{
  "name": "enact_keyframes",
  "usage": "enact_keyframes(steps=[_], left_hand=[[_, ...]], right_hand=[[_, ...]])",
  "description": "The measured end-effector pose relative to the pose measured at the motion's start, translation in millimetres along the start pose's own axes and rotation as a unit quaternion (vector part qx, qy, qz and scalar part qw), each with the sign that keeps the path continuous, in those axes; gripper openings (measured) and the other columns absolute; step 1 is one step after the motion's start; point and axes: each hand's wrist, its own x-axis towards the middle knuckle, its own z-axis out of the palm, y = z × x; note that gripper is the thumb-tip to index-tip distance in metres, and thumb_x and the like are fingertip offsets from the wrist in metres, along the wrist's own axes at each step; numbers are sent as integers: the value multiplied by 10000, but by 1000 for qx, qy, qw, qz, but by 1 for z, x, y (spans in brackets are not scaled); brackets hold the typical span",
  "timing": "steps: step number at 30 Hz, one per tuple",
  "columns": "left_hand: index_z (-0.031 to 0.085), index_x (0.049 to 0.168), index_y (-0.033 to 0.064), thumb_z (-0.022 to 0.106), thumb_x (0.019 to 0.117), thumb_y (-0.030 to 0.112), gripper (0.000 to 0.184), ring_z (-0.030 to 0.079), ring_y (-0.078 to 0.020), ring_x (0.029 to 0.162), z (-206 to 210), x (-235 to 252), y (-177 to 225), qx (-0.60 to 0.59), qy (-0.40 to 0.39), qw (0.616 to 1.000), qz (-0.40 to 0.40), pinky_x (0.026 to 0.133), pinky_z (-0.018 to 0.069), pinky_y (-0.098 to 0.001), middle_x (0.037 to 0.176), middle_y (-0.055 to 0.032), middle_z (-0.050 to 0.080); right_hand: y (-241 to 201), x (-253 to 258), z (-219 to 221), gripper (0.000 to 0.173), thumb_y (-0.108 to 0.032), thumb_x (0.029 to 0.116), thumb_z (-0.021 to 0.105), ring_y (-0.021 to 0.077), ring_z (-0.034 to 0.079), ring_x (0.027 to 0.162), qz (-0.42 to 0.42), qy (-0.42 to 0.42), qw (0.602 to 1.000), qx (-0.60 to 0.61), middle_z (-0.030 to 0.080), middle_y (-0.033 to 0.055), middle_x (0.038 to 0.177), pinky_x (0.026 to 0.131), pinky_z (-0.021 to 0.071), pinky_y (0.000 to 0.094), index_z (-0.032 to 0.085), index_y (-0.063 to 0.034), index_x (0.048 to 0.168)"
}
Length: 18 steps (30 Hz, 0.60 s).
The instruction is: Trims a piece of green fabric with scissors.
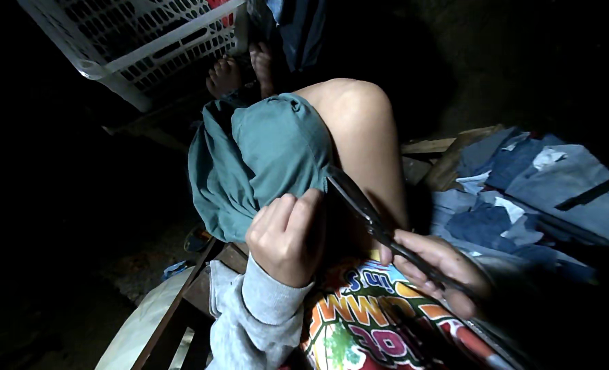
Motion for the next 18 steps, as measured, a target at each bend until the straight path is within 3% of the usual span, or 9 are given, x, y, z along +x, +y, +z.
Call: enact_keyframes(steps=[3,7,12,18], left_hand=[[785,1031,86,582,1008,174,223,447,-149,553,-4,4,-7,4,-9,999,48,531,364,-245,625,-46,463],[795,990,113,603,975,109,192,514,-180,622,-13,12,-21,28,-44,993,103,554,397,-268,708,-81,538],[776,929,135,601,970,91,185,588,-243,790,-26,27,-27,57,-84,984,145,646,451,-311,899,-136,633],[752,891,106,598,980,89,178,561,-228,781,-25,29,-26,30,-76,981,174,658,426,-307,876,-128,631]], right_hand=[[0,1,-1,755,-787,851,547,-122,412,540,-5,1,1000,14,431,-133,639,481,335,60,607,-64,1062],[-2,-1,-1,605,-675,870,640,-123,416,540,18,9,998,57,438,-161,647,470,334,61,620,-110,1083],[-6,0,-2,551,-658,870,658,-107,439,512,67,-15,985,157,461,-175,644,439,351,76,636,-160,1104],[-8,7,10,713,-776,831,587,-119,408,520,25,8,998,51,432,-149,635,459,332,66,615,-101,1062]])
